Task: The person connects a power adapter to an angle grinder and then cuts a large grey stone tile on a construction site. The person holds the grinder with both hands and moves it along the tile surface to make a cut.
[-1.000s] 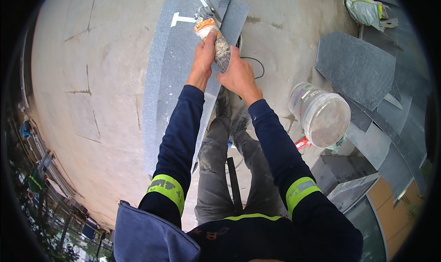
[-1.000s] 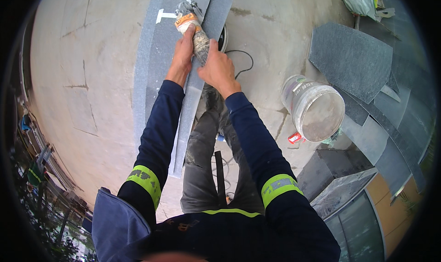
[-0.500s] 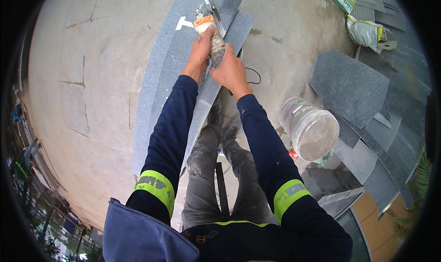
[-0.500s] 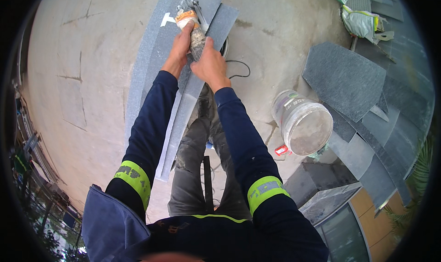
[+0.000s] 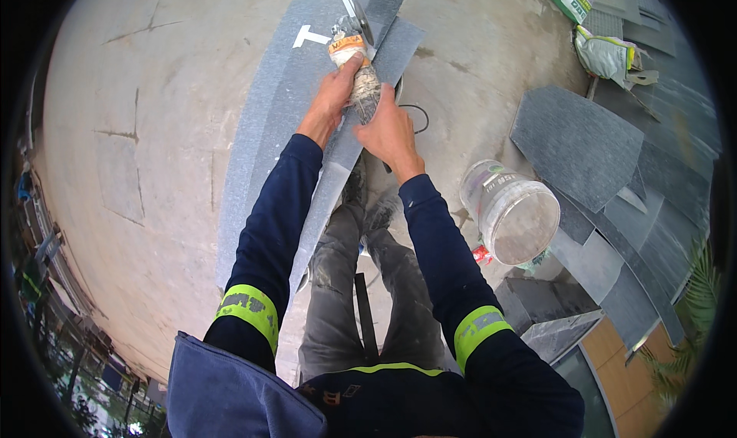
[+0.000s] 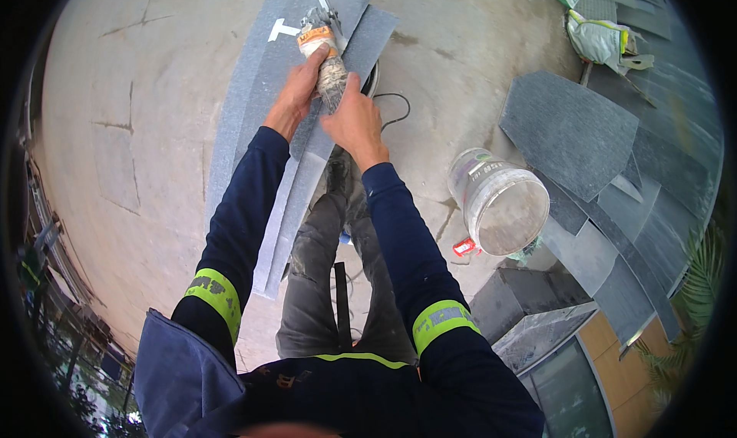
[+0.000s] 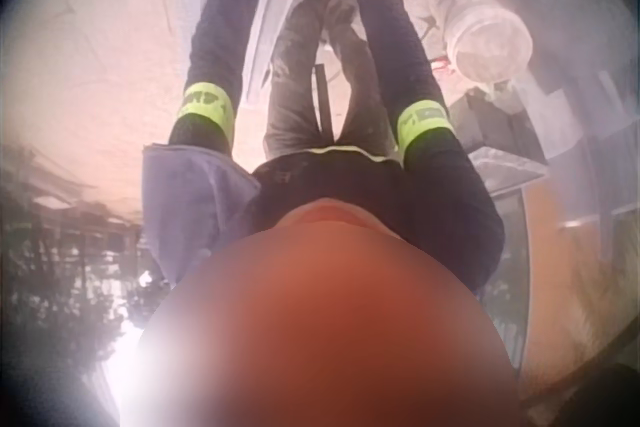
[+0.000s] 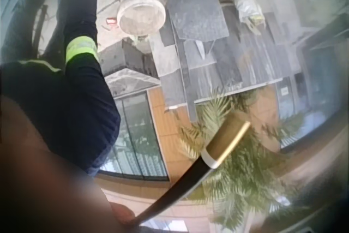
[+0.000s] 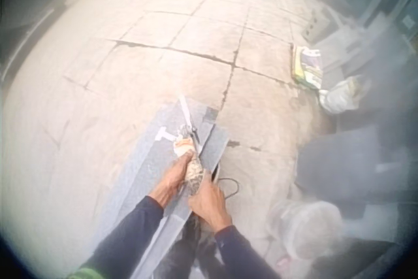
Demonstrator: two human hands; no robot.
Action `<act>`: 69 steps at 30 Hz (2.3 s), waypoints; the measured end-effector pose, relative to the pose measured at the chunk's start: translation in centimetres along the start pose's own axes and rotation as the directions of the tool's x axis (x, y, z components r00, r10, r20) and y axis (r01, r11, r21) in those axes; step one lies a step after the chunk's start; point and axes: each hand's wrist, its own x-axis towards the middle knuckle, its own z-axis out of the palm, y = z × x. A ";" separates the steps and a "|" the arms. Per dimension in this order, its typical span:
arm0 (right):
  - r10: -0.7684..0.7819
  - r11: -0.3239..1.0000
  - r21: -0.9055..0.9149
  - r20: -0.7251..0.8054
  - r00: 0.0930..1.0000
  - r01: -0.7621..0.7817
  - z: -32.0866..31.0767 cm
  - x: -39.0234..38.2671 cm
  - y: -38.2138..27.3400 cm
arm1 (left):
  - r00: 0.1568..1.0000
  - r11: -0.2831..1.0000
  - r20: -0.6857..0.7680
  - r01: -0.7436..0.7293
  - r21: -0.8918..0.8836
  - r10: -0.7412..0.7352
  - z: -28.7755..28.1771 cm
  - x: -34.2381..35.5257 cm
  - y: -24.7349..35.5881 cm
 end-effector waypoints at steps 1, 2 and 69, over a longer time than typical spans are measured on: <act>-0.001 1.000 0.014 0.002 1.000 0.001 0.0 -0.7 0.3 | 1.000 1.000 0.013 0.006 0.021 -0.007 0.2 -0.5 -0.5; -0.007 1.000 0.011 -0.007 1.000 0.008 0.0 -1.2 0.5 | 1.000 1.000 0.010 -0.006 0.026 0.006 0.3 -0.8 -0.9; 0.013 1.000 0.019 0.000 1.000 -0.013 0.6 -4.4 4.3 | 0.994 0.992 -0.020 -0.110 0.064 0.111 1.5 -2.4 -4.7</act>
